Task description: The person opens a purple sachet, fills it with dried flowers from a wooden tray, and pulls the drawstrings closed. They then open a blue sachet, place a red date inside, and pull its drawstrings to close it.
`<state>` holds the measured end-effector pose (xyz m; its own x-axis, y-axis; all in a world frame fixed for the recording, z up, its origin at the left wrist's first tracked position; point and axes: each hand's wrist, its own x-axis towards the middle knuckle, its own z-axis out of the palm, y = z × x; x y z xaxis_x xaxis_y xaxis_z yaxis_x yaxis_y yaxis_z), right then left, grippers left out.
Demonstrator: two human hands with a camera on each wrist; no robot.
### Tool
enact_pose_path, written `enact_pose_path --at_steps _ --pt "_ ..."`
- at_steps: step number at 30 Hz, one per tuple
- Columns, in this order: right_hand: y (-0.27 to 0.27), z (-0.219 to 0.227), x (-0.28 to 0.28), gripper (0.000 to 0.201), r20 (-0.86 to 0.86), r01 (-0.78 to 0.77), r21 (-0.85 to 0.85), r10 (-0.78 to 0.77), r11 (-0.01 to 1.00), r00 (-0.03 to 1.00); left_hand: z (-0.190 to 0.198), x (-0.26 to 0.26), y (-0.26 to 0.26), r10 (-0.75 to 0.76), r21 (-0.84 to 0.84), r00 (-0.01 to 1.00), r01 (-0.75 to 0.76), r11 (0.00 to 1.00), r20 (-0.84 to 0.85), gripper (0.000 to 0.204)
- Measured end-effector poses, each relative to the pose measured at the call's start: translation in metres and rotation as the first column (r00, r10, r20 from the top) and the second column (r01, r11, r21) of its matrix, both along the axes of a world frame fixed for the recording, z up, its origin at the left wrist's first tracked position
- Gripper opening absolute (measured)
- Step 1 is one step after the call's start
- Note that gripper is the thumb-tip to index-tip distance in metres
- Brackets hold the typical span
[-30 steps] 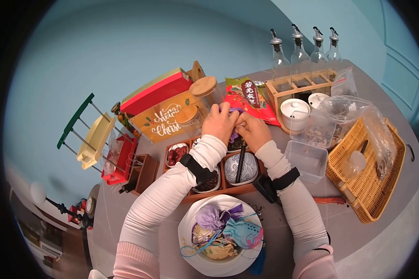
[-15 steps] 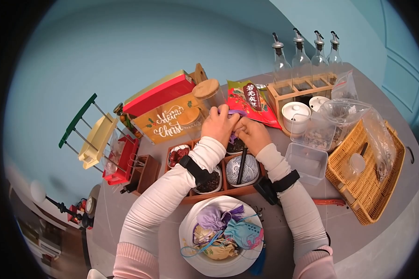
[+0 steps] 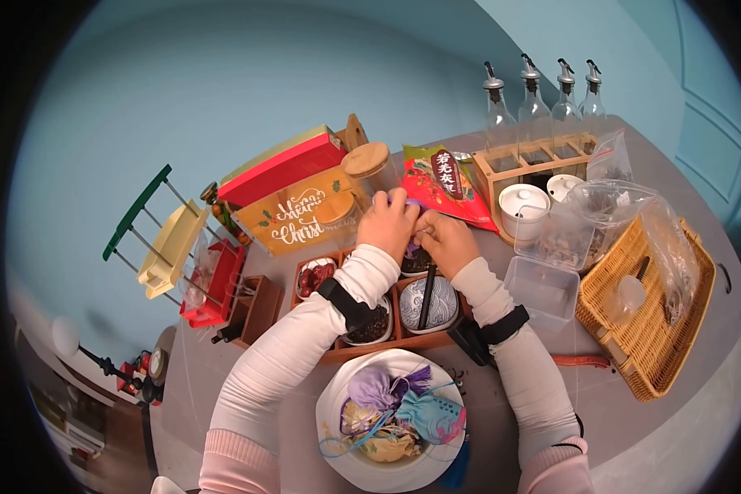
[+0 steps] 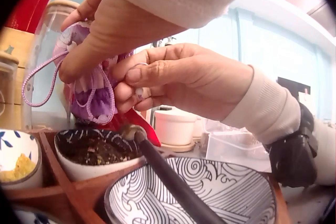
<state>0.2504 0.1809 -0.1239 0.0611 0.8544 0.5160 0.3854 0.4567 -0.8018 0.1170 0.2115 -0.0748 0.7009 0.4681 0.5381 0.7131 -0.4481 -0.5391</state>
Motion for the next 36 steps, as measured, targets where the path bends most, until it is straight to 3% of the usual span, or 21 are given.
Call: enact_pose_path --at_steps 2,4,19,36 --pt "-0.002 0.001 -0.001 0.009 -0.027 0.011 0.016 -0.011 1.0 1.0 0.006 0.001 -0.002 -0.023 0.011 1.0 0.022 1.0 0.011 0.016" --pt "-0.004 -0.001 -0.004 0.008 0.067 0.085 0.05 -0.089 0.995 0.994 0.003 0.002 -0.006 -0.012 -0.001 1.0 0.012 1.0 0.004 0.016" --pt "-0.007 0.005 0.001 0.003 0.082 0.05 0.112 -0.06 0.992 0.995 0.009 -0.004 -0.01 0.061 -0.03 0.998 -0.061 0.998 0.002 0.017" --pt "-0.012 0.011 0.001 0.006 0.198 0.093 0.193 -0.132 0.977 0.971 0.009 -0.002 -0.008 -0.003 0.006 0.999 0.002 1.0 0.039 0.016"
